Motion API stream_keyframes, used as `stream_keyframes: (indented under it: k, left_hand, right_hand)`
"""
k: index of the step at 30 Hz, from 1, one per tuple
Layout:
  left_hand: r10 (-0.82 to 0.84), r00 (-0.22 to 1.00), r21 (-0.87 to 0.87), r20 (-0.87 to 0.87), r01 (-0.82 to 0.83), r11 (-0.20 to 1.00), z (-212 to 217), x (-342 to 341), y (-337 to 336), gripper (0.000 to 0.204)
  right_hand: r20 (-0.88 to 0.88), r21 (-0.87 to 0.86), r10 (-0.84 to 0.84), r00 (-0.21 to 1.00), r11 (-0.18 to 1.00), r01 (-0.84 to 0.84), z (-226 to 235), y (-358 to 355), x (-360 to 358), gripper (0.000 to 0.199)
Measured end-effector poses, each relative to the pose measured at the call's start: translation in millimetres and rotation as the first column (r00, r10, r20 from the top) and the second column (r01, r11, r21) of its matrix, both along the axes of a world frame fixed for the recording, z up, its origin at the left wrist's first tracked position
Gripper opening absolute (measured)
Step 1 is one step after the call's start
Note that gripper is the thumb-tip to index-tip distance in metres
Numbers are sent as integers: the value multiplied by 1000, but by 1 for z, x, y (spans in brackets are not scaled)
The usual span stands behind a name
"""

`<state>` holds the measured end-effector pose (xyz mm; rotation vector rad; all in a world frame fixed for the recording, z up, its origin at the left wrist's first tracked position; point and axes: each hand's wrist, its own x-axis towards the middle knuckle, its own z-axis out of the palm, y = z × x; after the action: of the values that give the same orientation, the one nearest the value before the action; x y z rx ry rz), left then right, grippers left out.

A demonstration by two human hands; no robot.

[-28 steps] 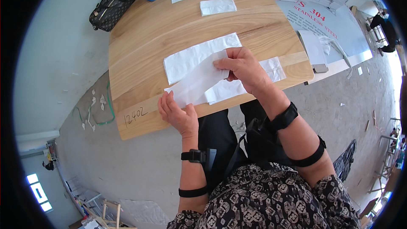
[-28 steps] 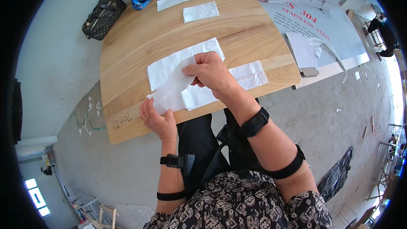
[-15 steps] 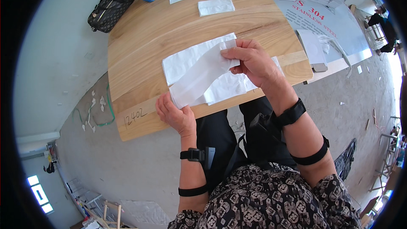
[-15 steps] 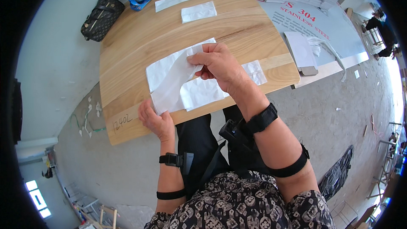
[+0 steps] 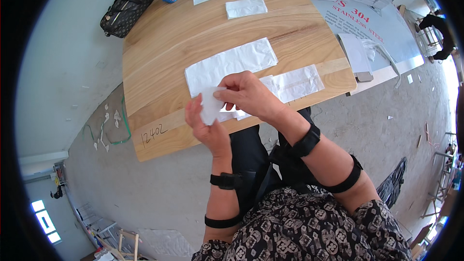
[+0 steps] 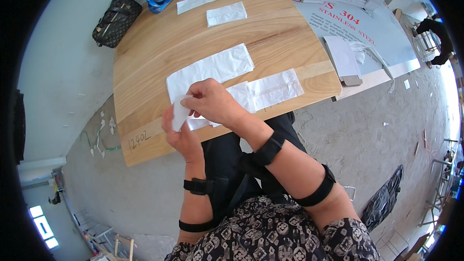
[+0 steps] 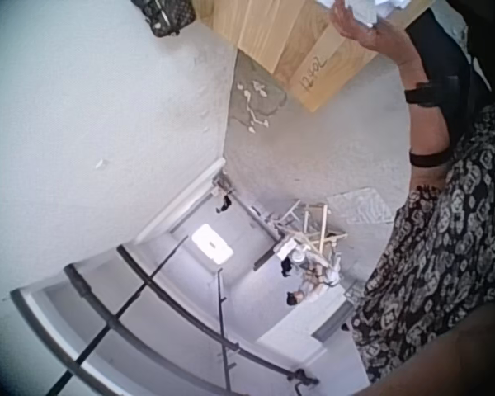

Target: The worker is folding and stacking white plastic strips on a wooden workbench.

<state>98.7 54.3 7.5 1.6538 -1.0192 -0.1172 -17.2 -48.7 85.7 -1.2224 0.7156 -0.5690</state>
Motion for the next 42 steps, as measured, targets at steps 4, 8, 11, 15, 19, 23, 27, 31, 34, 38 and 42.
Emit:
stream_keyframes:
  k: [4, 8, 11, 15, 19, 23, 27, 31, 34, 38, 42]
  left_hand:
    - [191, 919, 20, -344, -196, 980, -1, 40, 8, 23]
    - [200, 980, 165, -19, -194, 967, -18, 78, 33, 20]
    - [371, 919, 225, 137, -393, 891, -13, 67, 38, 38]
    - [379, 878, 74, 291, -416, 907, 1, 38, 30, 64]
    - [-226, 836, 168, 501, 162, 972, 6, -8, 4, 67]
    - [-622, 646, 540, 442, 361, 760, 13, -68, -21, 67]
    - [-662, 643, 612, 384, 359, 704, 0, -78, -25, 72]
    - [-677, 619, 639, 397, 343, 688, 2, -82, -29, 68]
    - [-496, 780, 327, 382, 388, 862, -10, -72, -31, 54]
    - [-340, 814, 217, -471, 481, 850, 14, -68, -38, 41]
    - [-167, 564, 128, -809, 446, 886, 23, -64, -48, 24]
  right_hand:
    - [-74, -35, -250, 966, 968, 248, -10, -6, -38, 20]
    - [-457, -683, -679, 575, 682, 262, -61, -20, -110, 29]
    - [-468, -841, -827, 313, 525, 130, -75, -14, -146, 33]
    - [-583, -749, -757, 295, 641, 165, -72, -11, -153, 35]
    - [-661, -672, -677, 323, 726, 146, -70, -16, -149, 31]
    - [-680, -565, -616, 398, 786, 251, -69, -22, -142, 27]
    - [-540, -556, -707, 457, 707, 436, -76, -21, -138, 30]
    - [-339, -291, -673, 657, 740, 607, -83, -30, -144, 31]
    - [-120, -86, -601, 790, 799, 595, -64, -22, -124, 30]
    - [-2, -22, -452, 892, 892, 452, -55, -7, -91, 29]
    - [79, -21, -271, 959, 962, 273, -58, 15, -67, 28]
